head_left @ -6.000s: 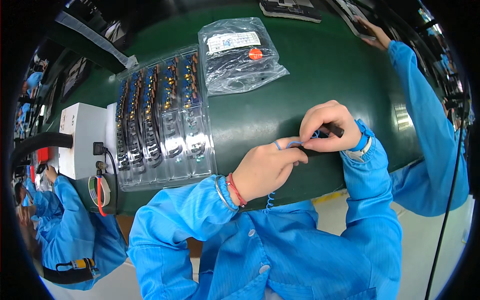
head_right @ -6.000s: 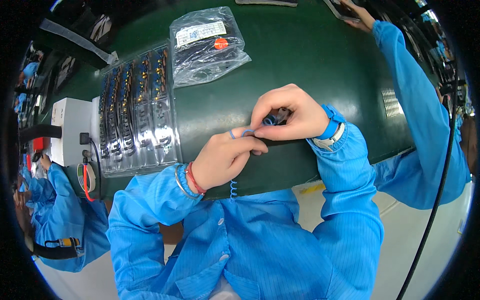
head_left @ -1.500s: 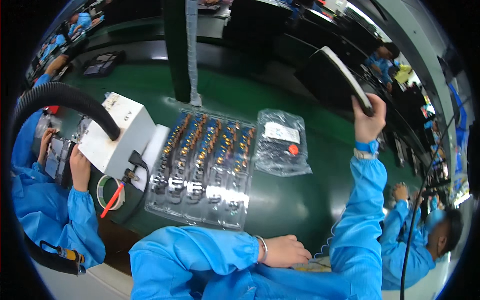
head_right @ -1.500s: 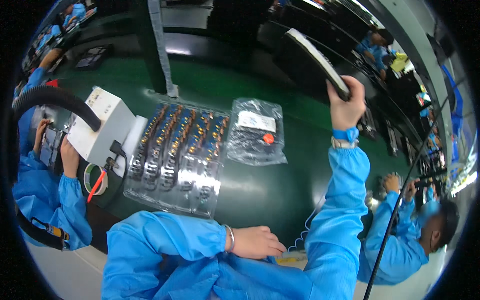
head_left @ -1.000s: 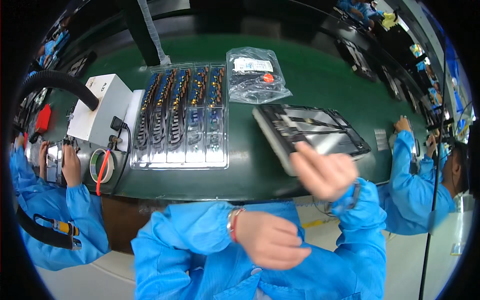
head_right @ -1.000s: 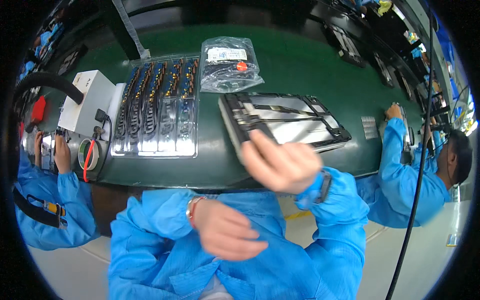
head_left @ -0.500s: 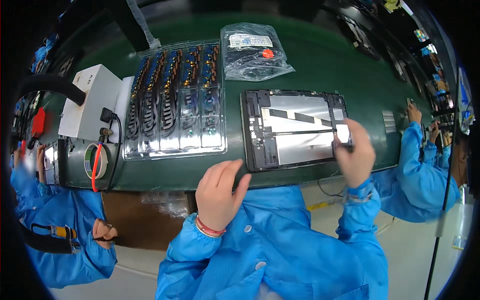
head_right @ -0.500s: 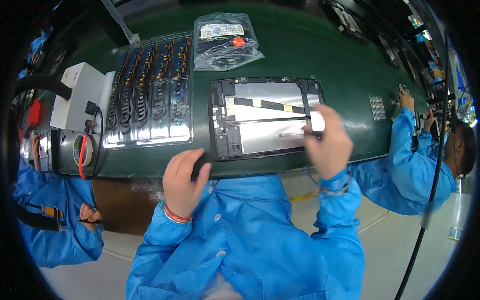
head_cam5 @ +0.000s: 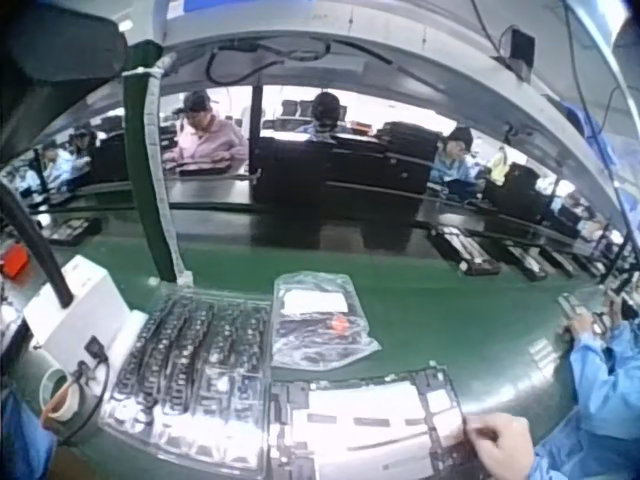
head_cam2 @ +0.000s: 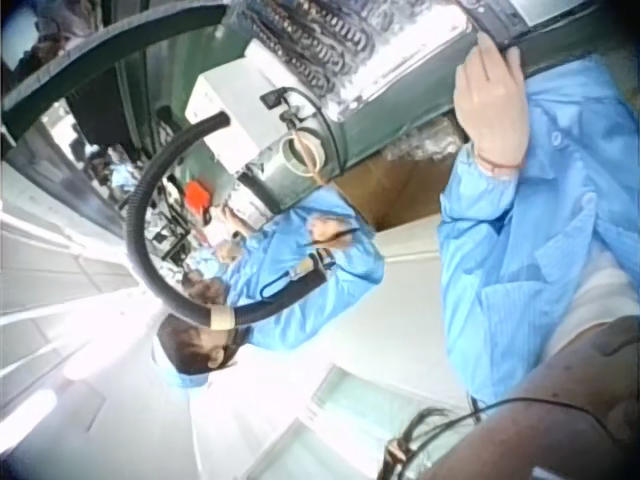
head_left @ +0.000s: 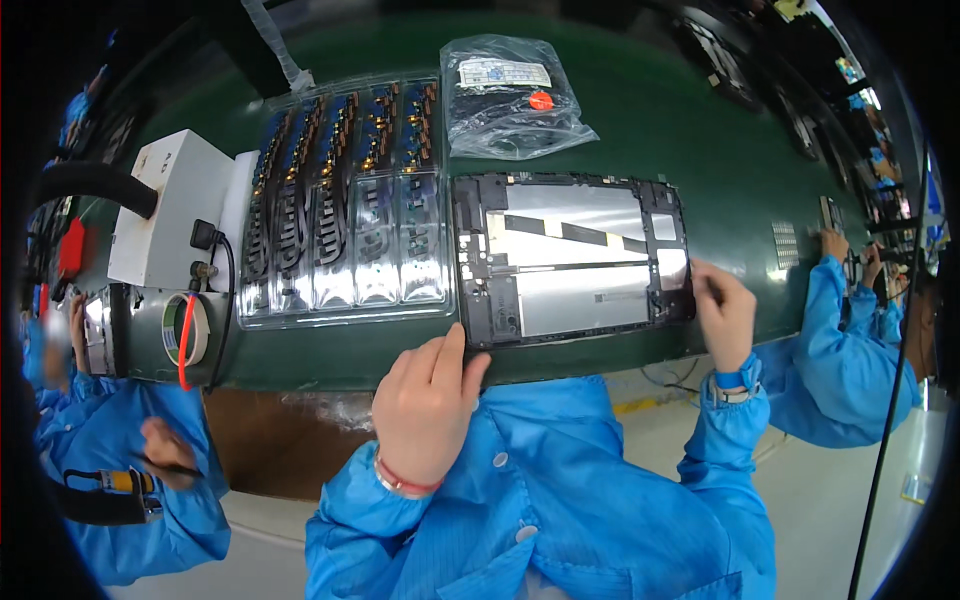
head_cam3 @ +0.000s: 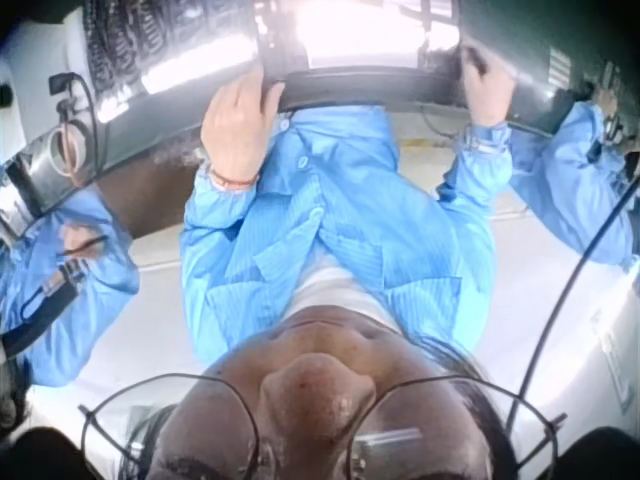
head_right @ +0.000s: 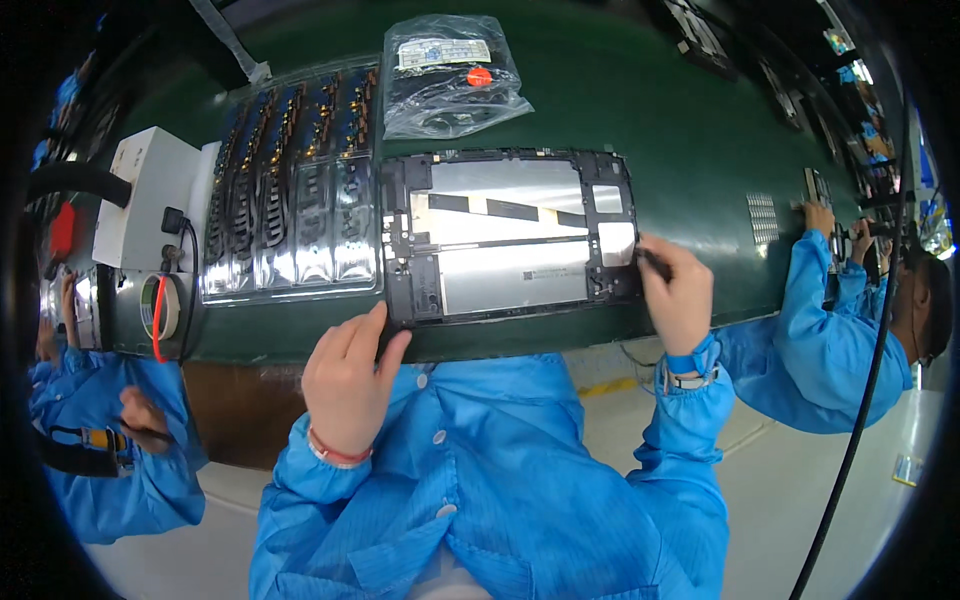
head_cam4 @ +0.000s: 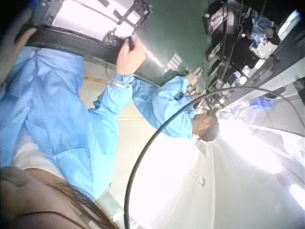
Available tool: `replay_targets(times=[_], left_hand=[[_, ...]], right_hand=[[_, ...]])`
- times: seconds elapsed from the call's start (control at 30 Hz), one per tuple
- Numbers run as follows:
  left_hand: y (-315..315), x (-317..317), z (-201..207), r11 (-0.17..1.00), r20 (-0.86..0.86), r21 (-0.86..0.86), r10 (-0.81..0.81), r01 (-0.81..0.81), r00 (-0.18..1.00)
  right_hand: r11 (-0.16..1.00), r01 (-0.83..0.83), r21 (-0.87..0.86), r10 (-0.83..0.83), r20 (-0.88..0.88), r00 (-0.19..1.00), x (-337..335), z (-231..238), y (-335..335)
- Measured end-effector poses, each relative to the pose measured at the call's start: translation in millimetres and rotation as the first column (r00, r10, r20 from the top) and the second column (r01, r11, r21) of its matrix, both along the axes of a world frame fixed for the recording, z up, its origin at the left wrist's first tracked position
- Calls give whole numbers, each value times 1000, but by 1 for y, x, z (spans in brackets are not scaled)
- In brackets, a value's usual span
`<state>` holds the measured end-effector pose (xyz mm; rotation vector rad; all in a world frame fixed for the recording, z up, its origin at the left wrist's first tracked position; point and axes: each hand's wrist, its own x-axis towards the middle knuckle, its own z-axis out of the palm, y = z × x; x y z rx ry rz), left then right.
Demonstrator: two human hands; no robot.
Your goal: The person uses a black plastic pry tool to separate and adjust components on a flat electronic device, likely a tablet or laptop chassis. They repeatedly lift a black frame or bezel from the silver body, inspect the internal connections, and reposition the frame. The task involves careful handling of the device's internal parts on a green assembly table.
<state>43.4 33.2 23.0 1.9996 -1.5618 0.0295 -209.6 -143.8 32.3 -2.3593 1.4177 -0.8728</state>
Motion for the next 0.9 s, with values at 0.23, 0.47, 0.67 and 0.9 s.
replay_targets(times=[0.23,0.47,0.67,0.9], left_hand=[[-64,25,61,963,232,0,-262,269,937],[-150,40,-3,987,333,93,-158,135,929],[-153,41,-13,992,259,106,-90,64,962],[-154,39,-20,996,148,-57,-62,71,987]], right_hand=[[824,-555,117,412,548,728,65,49,-31],[632,-541,555,361,407,839,167,11,-94],[718,-574,394,390,456,800,168,-10,-106],[810,-511,290,368,427,826,165,-14,-106]])
